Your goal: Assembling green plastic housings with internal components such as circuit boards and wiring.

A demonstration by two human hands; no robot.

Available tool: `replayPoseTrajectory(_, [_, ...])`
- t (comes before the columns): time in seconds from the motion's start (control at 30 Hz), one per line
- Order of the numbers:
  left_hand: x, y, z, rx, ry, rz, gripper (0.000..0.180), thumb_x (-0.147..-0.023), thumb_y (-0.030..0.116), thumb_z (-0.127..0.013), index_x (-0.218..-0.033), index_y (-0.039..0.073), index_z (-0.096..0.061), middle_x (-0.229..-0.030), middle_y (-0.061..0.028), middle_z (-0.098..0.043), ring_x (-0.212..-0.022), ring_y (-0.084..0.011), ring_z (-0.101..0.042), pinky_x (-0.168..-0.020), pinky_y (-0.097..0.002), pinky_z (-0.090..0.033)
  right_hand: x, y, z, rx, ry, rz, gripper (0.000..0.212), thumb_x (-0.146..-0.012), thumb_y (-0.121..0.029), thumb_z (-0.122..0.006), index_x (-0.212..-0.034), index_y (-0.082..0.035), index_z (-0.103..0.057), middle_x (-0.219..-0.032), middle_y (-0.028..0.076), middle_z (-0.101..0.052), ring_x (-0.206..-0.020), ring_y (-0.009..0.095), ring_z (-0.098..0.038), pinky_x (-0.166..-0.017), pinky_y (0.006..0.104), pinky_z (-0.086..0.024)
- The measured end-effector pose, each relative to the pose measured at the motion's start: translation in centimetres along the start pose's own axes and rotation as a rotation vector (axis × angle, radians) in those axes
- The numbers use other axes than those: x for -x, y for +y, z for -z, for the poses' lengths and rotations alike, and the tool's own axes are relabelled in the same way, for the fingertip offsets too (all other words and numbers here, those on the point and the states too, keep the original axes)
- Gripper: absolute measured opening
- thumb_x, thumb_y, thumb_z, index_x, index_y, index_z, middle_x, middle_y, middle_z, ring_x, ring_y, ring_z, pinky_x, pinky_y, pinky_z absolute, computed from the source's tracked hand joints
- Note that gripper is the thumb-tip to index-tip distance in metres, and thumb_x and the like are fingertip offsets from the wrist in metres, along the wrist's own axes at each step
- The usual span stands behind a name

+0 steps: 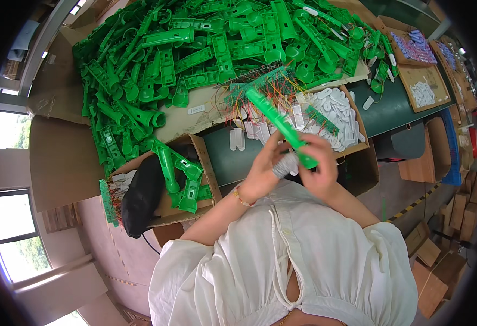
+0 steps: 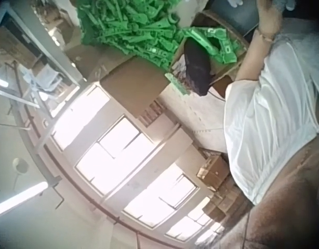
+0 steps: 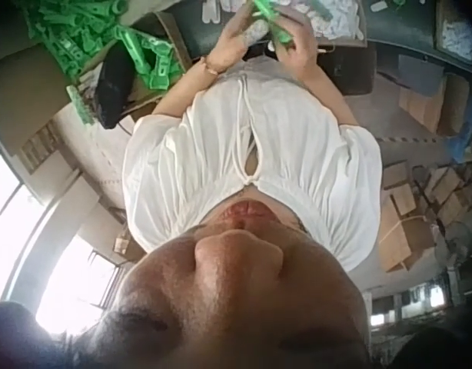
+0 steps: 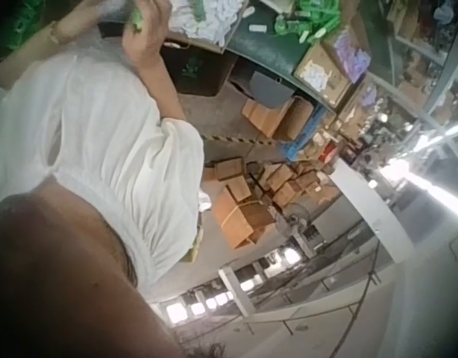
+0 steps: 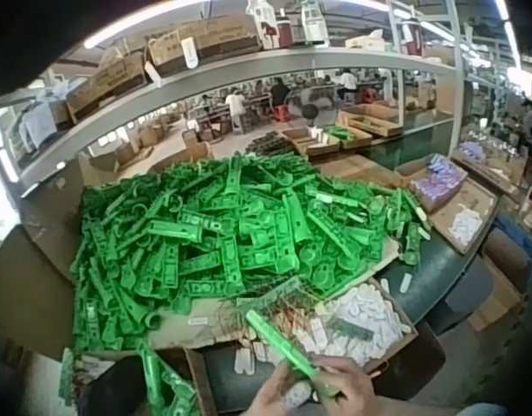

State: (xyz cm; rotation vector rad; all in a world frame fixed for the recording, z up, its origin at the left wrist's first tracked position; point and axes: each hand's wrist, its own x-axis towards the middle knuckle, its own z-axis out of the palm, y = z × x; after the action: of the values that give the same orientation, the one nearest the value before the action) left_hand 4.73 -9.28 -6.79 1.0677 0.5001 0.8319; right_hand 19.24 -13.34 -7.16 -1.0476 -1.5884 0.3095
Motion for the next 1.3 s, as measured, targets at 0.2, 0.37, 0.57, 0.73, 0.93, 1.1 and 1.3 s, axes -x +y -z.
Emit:
replayPoseTrajectory(0.2, [-0.8,0.9,0.9,0.288,0.368,0.278,0.031,-0.094,0.030,-0.044,-0.113,0.006,-0.044,-0.095,-0.0093,-0.058,-0.082,-0.0216,-0.060,-0.063,-0.0306,-0.050,-0.7,-0.4,2.1,-0.224,-0.191,-0.148,0.053,-0.067,0.000,-0.063,-0.118,0.001,-0.049,-0.120,0.015,-0.051,-0.115,0.030,-0.047,-0.095,0.0369,-0.037])
replayPoseTrajectory(0.37, [-0.2,1.0,3.3,0.086,0.276,0.316,0.047,-0.090,0.031,-0.050,-0.129,0.007,-0.036,-0.091,-0.0062,-0.056,-0.083,-0.0181,-0.058,-0.066,-0.0304,-0.049,-0.5,7.9,8.7,0.673,0.001,-0.240,0.009,-0.071,-0.006,-0.065,-0.080,-0.004,-0.063,-0.078,0.009,-0.059,-0.078,0.030,-0.054,-0.068,0.0384,-0.043])
replayPoseTrajectory(0.57, [-0.3,0.3,2.5,0.084,0.189,0.342,0.041,-0.087,0.013,-0.052,-0.125,0.006,-0.039,-0.095,-0.0087,-0.056,-0.088,-0.0192,-0.058,-0.074,-0.0336,-0.049,-3.0,10.5,7.9,1.096,-0.238,-0.288,0.017,-0.069,-0.023,-0.069,-0.068,-0.006,-0.066,-0.071,0.007,-0.058,-0.075,0.025,-0.053,-0.063,0.0369,-0.042])
replayPoseTrajectory(0.73, [-0.5,1.1,2.3,0.092,0.217,0.379,0.041,-0.086,0.012,-0.053,-0.123,0.004,-0.040,-0.096,-0.0097,-0.058,-0.085,-0.0200,-0.059,-0.074,-0.0338,-0.049,-1.8,11.1,6.7,0.970,-0.214,-0.275,0.011,-0.070,-0.018,-0.068,-0.070,-0.008,-0.065,-0.071,0.006,-0.058,-0.074,0.025,-0.054,-0.062,0.0372,-0.044])
replayPoseTrajectory(0.93, [-1.9,1.7,1.0,0.062,0.264,0.290,0.038,-0.082,0.011,-0.061,-0.115,0.003,-0.044,-0.092,-0.0062,-0.059,-0.081,-0.0144,-0.057,-0.069,-0.0281,-0.047,-3.1,4.8,5.6,0.714,-0.029,0.077,0.007,-0.069,-0.009,-0.068,-0.073,-0.006,-0.063,-0.068,0.005,-0.053,-0.064,0.022,-0.051,-0.055,0.0326,-0.042])
replayPoseTrajectory(1.1, [-3.7,0.3,-0.6,0.015,0.263,0.097,0.030,-0.078,0.007,-0.065,-0.103,0.003,-0.049,-0.085,-0.0003,-0.055,-0.073,-0.0084,-0.053,-0.064,-0.0245,-0.045,-2.4,1.0,2.9,0.720,-0.076,0.408,0.020,-0.060,-0.010,-0.066,-0.079,-0.004,-0.063,-0.070,0.001,-0.047,-0.063,0.016,-0.047,-0.050,0.0276,-0.036])
replayPoseTrajectory(1.3, [-2.3,0.9,1.0,-0.212,0.230,0.042,0.030,-0.077,0.003,-0.066,-0.103,0.002,-0.050,-0.086,-0.0005,-0.056,-0.076,-0.0080,-0.052,-0.068,-0.0224,-0.044,-3.4,0.5,2.8,0.056,-0.126,-0.190,0.016,-0.069,-0.003,-0.069,-0.084,-0.004,-0.064,-0.075,0.007,-0.055,-0.069,0.021,-0.053,-0.059,0.0301,-0.041])
